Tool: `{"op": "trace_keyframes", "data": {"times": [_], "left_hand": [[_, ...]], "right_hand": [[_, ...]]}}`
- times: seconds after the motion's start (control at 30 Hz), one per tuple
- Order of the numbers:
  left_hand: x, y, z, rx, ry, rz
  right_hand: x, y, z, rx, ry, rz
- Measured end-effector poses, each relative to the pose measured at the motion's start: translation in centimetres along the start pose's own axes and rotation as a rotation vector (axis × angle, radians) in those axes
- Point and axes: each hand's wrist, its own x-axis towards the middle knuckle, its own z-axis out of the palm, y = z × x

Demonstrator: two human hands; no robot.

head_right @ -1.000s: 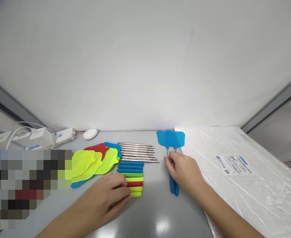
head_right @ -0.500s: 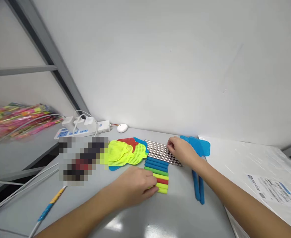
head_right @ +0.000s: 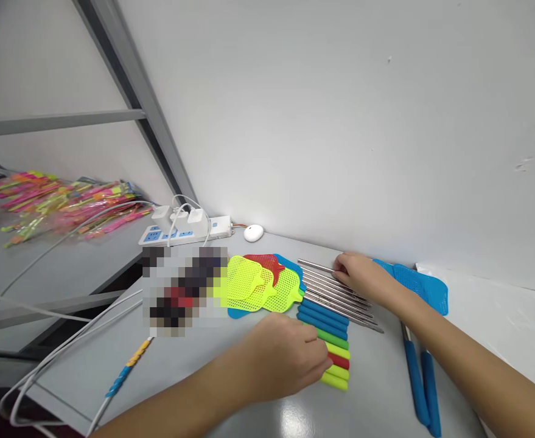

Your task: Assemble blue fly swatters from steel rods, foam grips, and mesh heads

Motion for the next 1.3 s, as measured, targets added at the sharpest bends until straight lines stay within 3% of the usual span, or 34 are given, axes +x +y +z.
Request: {"op": "trace_keyframes", "data": {"times": [0.17,0.27,0.37,0.6,0.8,1.0,1.1,1.3], "left_hand": [[0.0,-0.8,0.8,0.014,0.109,-0.06],[0.1,-1.4,0.6,0.024,0.173,-0.108],[0.3,-2.0,-0.1,0.058,0.211,-0.178],[0.4,-3.2,-1.0,0.055,0.043,-0.388],[0.4,-3.0,-1.4,0.034,0.003,-0.451],[0.4,-1.6,-0.6,0.013,-0.063,-0.407],[0.1,-1.1,0.2,0.035,-0.073,-0.308],[-0.5,-0.9,0.6,0.063,0.017,-0.138]], "right_hand": [[-0.1,-0.7,-0.4,-0.066,0.05,0.068],[-0.2,-2.3,-0.7,-0.034,0.113,0.129],[0.1,-4.5,-1.0,0.066,0.141,0.089],[1.8,-8.4,-0.8,0.159,0.015,-0.037],[2.2,-9.4,-1.2,0.156,0.056,-0.031],[1.8,-12.1,-0.6,0.245,-0.003,-0.16],[2.2,-13.7,-0.1,0.259,-0.047,-0.233],[3.0,-14.9,0.4,0.067,-0.113,-0.4]]}}
